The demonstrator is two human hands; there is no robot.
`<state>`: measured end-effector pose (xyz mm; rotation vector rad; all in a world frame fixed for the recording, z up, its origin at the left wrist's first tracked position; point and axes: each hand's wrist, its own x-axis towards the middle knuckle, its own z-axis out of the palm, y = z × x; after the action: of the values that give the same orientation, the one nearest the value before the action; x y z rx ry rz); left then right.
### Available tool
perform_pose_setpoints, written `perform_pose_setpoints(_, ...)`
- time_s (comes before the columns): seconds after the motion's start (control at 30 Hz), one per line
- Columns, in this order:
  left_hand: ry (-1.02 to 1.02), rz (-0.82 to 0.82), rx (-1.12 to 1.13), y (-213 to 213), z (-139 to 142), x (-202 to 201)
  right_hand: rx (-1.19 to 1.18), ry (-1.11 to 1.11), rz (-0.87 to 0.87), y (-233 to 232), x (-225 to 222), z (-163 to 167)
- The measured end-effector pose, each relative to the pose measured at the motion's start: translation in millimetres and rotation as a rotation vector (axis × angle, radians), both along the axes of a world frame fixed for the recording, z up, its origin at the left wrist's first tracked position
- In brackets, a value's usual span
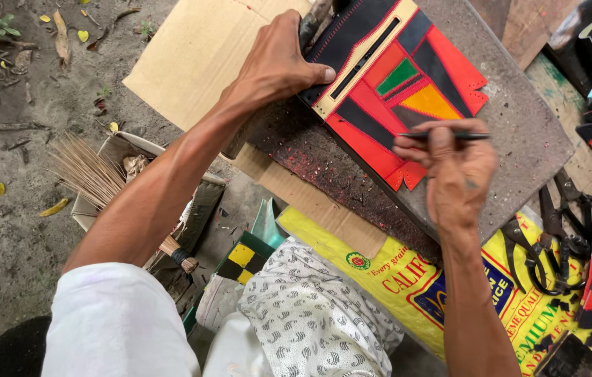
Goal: The person holds a punch against a colorful layered leather piece resting on a stone block and repeatedly strikes it with a mallet, working along the edge of the leather. They reposition the punch and the leather piece between strikes and continue hammering along the edge.
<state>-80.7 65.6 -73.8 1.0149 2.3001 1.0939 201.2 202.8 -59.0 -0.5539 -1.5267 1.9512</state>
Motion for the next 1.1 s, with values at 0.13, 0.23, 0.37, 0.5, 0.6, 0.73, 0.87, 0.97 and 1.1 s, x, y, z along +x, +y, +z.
perform_pose_setpoints(0.13, 0.049, 0.003, -0.002, 3.8, -5.8, -1.1, 0.126, -0.096, 0.193, -26.5, -26.8, 0.2)
perform_pose_setpoints(0.23, 0.055, 0.006, 0.007, 6.3, -11.3, -3.1, 0.499, -0.154, 0.242, -33.5, -42.2, -2.1)
perform_pose_setpoints(0.37, 0.063, -0.001, 0.003, 8.9, -12.8, -3.9, 0.604, -0.138, 0.186, -29.9, -57.7, -5.8)
perform_pose_setpoints(0.5, 0.102, -0.006, 0.022, 9.3, -8.0, -2.2, 0.613, -0.148, 0.208, -28.9, -59.7, -5.4)
perform_pose_setpoints(0.6, 0.122, -0.033, 0.092, 2.7, 3.3, -1.9, 0.58, -0.262, 0.227, -24.9, -63.4, -1.6)
perform_pose_setpoints(0.73, 0.475, -0.093, 0.377, -18.8, 23.3, -4.7, 0.33, -0.306, 0.287, -14.5, -69.5, 2.3)
perform_pose_setpoints(0.87, 0.158, -0.105, 0.159, -37.7, 30.9, 3.1, 0.233, -0.218, 0.3, -14.2, -65.2, -1.6)
perform_pose_setpoints(0.97, 0.12, -0.081, 0.092, -38.4, 23.3, 16.1, 0.252, -0.173, 0.274, -17.0, -62.7, -6.1)
perform_pose_setpoints(1.1, 0.073, 0.0, 0.124, -30.5, 9.3, 20.3, 0.285, -0.206, 0.252, -16.6, -62.1, -5.1)
